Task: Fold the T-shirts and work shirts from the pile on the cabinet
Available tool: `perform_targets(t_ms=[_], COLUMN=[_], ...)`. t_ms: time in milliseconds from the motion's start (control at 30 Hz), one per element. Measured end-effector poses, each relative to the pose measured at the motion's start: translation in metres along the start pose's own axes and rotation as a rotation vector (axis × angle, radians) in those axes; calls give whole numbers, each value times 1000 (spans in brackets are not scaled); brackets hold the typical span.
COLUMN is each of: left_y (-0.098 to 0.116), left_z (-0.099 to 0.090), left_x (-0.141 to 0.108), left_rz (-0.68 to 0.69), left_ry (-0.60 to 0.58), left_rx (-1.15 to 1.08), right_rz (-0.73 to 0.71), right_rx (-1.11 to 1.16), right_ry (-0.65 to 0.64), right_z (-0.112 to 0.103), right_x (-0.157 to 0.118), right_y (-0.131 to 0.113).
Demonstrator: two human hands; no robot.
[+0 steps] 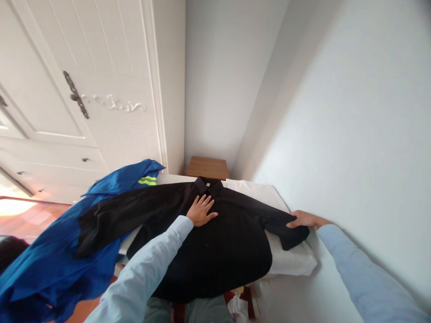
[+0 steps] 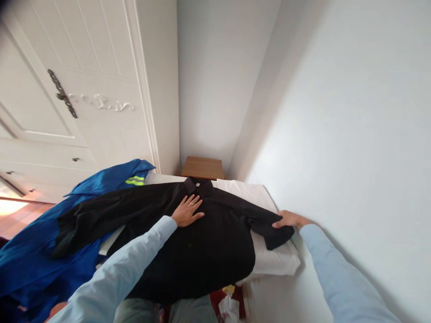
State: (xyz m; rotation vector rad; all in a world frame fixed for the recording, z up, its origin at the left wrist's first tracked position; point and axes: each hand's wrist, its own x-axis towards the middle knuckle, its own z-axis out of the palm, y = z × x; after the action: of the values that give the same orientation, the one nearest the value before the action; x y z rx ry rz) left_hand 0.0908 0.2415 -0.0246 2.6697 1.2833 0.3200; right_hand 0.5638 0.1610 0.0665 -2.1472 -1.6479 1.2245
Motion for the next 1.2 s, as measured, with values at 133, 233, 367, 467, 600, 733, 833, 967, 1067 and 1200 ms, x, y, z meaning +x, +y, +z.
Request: perform_targets(t_ms=[133, 233, 367, 467, 600, 733, 833, 967, 1067, 1200], left_y=[-2, -2, 10, 30, 60, 76, 73, 59, 52, 47], left_z=[2, 1, -9, -22, -30, -20, -4, 14, 20, 25], left_x=[-1, -1, 10, 33, 79, 122, 139, 144, 147, 155], left_rz=[-12, -17, -74, -5, 195, 266, 292, 280, 245, 189], left_ry=[11, 2, 68, 144, 122, -16, -141, -208, -201, -185], left_rx=[-13, -19, -5, 49, 11, -13, -3, 2, -18, -22], right_rz=[18, -135, -174, -101, -149, -143, -82, 62, 23, -62], right_rx=[-4, 232, 213, -20, 21, 77, -36, -101, 93, 529], right_ry=[362, 444, 214, 252, 195, 99, 12, -23, 120, 350], right_z=[-12, -15, -10, -7, -12, -15, -6, 8, 5, -9], right_x=[1, -5, 0, 10, 1, -21, -26, -18, -16, -19], right_y=[-25, -58, -85, -88, -81, -66, -46, -22, -18, -27])
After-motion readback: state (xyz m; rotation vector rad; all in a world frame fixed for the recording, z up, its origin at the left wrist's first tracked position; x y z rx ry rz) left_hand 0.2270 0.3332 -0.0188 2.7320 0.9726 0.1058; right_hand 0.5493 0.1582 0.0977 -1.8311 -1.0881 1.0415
